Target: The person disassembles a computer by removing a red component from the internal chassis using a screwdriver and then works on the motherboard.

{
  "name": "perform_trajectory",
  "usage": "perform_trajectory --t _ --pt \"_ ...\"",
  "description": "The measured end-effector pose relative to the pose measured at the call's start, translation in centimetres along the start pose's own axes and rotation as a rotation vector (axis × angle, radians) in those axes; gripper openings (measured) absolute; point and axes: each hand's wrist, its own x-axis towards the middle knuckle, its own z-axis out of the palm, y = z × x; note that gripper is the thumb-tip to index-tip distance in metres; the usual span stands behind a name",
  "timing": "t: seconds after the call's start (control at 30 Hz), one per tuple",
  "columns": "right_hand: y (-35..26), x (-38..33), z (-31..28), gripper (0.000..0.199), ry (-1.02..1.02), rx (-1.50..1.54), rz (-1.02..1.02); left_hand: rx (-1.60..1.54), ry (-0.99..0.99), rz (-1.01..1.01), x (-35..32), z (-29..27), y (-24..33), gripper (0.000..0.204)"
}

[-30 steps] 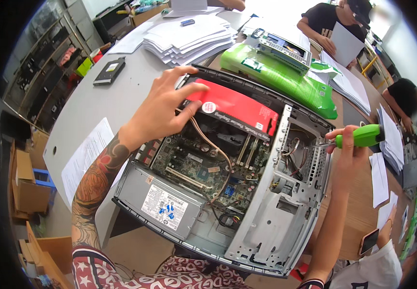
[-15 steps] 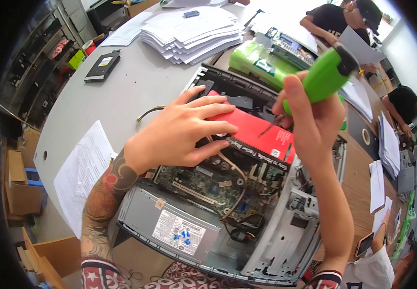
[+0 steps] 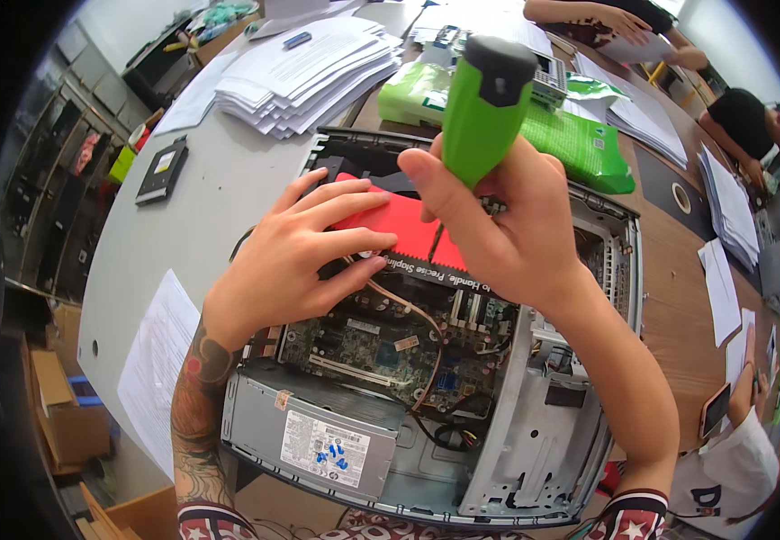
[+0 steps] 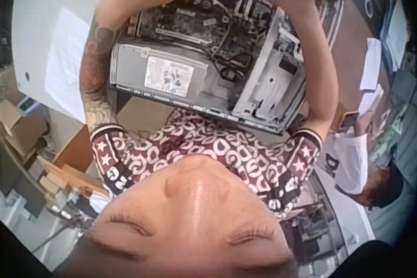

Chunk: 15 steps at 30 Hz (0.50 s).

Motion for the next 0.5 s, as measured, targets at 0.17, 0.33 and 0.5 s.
perform_trajectory --t 0.17,0.33,0.5 --pt "1.1 0.3 -0.5 0.016 -0.047 -0.104 -0.095 0.003 -0.042 0.004 0.5 0.2 0.1 0.022" --pt "1.2 0.3 -0.9 0.017 0.057 -0.123 -0.301 0.054 -0.100 0.029 1.0 -0.7 1.3 0.028" --pt "0.9 0.2 -0.5 0.020 0.101 -0.068 -0.345 0.024 -0.119 0.029 1.2 -0.8 1.1 0.030"
